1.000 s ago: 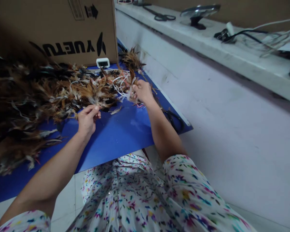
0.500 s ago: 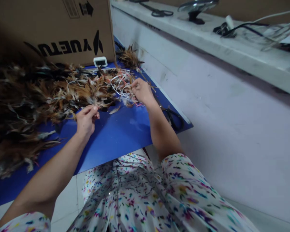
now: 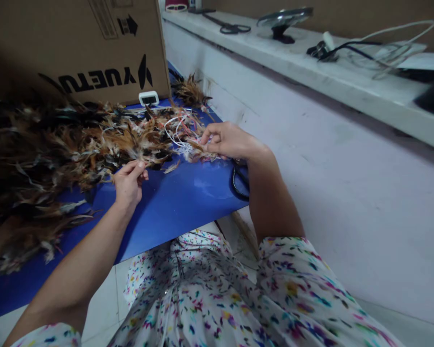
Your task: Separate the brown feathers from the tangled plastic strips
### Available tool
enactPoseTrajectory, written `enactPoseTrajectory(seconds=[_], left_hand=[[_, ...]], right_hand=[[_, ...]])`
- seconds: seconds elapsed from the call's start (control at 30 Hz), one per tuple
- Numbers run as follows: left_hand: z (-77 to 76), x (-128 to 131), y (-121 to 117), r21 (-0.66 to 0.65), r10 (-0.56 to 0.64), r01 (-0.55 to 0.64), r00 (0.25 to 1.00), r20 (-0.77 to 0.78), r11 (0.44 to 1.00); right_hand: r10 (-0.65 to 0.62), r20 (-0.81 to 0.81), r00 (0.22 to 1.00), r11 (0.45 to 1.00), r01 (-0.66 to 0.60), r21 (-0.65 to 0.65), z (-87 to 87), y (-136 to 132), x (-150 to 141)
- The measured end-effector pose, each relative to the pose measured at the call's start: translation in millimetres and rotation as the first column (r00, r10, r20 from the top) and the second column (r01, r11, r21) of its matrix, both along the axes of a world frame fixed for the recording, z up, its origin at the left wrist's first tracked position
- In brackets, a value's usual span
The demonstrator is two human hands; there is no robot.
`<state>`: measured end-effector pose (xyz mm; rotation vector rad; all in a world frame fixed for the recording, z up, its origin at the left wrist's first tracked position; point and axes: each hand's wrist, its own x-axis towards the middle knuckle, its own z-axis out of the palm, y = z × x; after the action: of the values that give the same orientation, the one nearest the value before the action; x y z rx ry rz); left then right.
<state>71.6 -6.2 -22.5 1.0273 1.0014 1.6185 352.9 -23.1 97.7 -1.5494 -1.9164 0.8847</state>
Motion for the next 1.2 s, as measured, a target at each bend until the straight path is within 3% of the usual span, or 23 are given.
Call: enactPoseTrajectory(seconds=[0.1, 0.27, 0.37, 0.5, 0.6, 0.7, 0.77, 0.93, 1.2], left_hand=[[3.2, -2.2, 0.8, 0.006, 0.007, -0.007, 1.0, -0.005, 1.0], [7.6, -10.5, 6.3, 0.019, 0.047, -0.047, 0.999, -0.005, 0.999], [7.9, -13.7, 9.8, 0.028, 0.075, -0.075, 0.997, 0.009, 0.997], [7.7, -13.3, 12.0, 0.021, 0.072, -0.073, 0.997, 0.039, 0.997], [8.4, -11.8, 11.9, 0.017, 0.07, -0.071, 0.996, 0.048, 0.997], [8.7, -10.5, 11.1, 0.008, 0.065, -0.065, 0.997, 0.039, 0.998], [8.2, -9.5, 10.3, 0.006, 0.053, -0.054, 0.998, 0.03, 0.999], [6.5, -6.5, 6.8, 0.013, 0.018, -0.018, 1.0, 0.023, 1.0], [5.1, -0.8, -2.3, 0.042, -0.07, 0.073, 0.995, -0.064, 0.996]], right_hand=[[0.027, -0.099, 0.995, 0.998, -0.022, 0.052, 4.7, -4.2, -9.5], [0.063, -0.152, 0.986, 0.989, -0.042, 0.138, -3.5, -5.2, -58.3], [0.129, -0.039, 0.991, 0.972, -0.119, 0.201, -15.7, -5.8, -72.5], [-0.073, 0.2, 0.977, 0.957, 0.012, 0.291, -33.4, -19.9, -44.2], [-0.278, 0.464, 0.841, 0.929, 0.114, 0.351, -50.2, -42.6, -1.5], [-0.394, 0.593, 0.702, 0.91, 0.208, 0.359, -72.8, -69.1, 40.1], [-0.429, 0.609, 0.666, 0.9, 0.261, 0.348, -89.6, -84.9, 61.0], [-0.44, 0.519, 0.733, 0.889, 0.278, 0.363, -120.0, -107.8, 80.6], [-0.507, 0.478, 0.718, 0.855, 0.348, 0.384, -122.7, -100.1, 70.7]])
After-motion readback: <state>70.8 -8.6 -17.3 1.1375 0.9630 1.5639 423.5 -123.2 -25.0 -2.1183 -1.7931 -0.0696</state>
